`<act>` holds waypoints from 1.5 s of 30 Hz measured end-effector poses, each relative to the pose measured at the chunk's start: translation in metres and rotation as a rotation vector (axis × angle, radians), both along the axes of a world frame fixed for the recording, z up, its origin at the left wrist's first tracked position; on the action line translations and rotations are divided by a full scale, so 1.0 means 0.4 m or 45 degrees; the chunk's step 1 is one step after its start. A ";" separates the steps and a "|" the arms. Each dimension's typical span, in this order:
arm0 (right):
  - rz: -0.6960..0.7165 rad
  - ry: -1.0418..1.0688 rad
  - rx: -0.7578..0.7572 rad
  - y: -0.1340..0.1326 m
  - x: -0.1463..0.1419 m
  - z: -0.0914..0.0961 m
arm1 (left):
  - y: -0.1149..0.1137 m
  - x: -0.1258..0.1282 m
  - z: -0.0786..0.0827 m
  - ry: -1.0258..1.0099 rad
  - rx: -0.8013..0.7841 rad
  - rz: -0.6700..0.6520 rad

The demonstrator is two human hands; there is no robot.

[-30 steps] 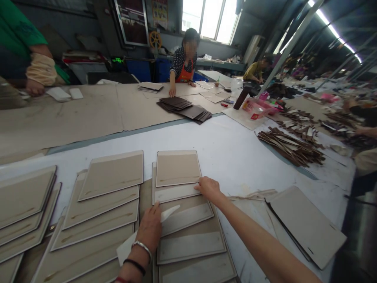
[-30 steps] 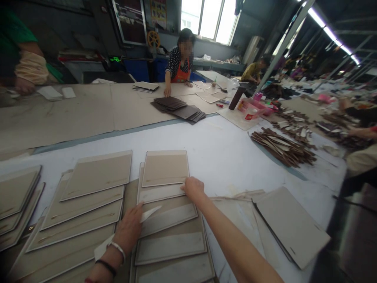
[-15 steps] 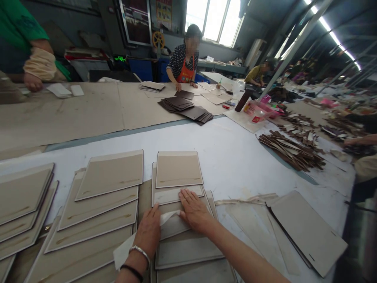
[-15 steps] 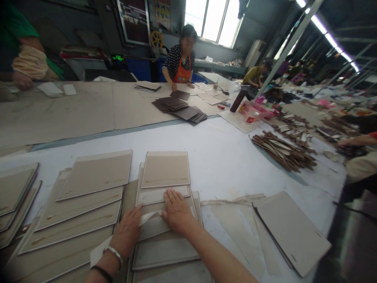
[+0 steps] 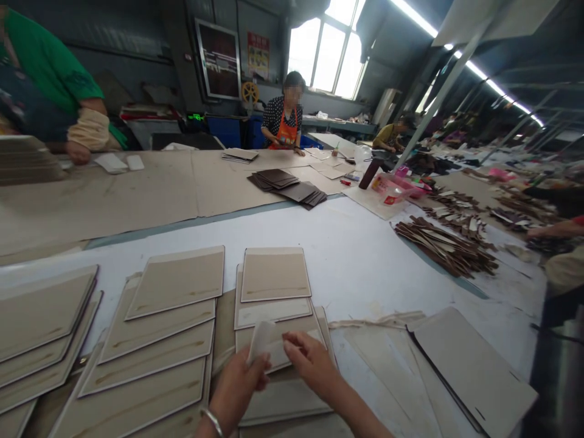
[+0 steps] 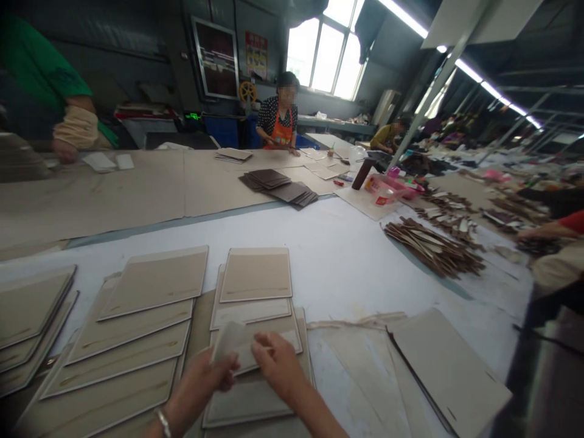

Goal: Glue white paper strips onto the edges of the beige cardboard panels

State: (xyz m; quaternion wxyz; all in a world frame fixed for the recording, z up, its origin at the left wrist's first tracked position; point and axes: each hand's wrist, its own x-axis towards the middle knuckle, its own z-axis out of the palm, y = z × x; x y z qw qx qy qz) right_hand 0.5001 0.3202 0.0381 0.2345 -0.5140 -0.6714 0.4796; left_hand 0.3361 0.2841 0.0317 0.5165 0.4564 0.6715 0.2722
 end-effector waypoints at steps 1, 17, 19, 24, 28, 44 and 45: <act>-0.008 0.146 -0.124 -0.016 -0.012 0.012 | -0.010 0.022 0.012 -0.210 -0.067 0.036; -0.187 0.246 -0.282 -0.040 -0.041 0.006 | -0.046 0.098 0.040 -0.726 -0.048 0.683; -0.214 0.185 -0.210 -0.037 -0.047 -0.002 | -0.041 0.107 0.041 -0.758 -0.069 0.794; -0.320 0.073 -0.103 -0.015 -0.061 -0.014 | -0.032 0.120 0.021 -0.746 -0.025 0.840; -0.393 0.243 -0.330 0.035 -0.065 -0.021 | -0.035 0.112 0.010 -0.527 0.138 0.582; 0.537 -0.330 -0.048 0.420 -0.180 -0.056 | 0.119 -0.043 -0.047 1.065 0.457 -0.211; 0.562 -0.327 -0.073 0.429 -0.186 -0.061 | 0.127 -0.047 -0.064 1.090 0.517 -0.188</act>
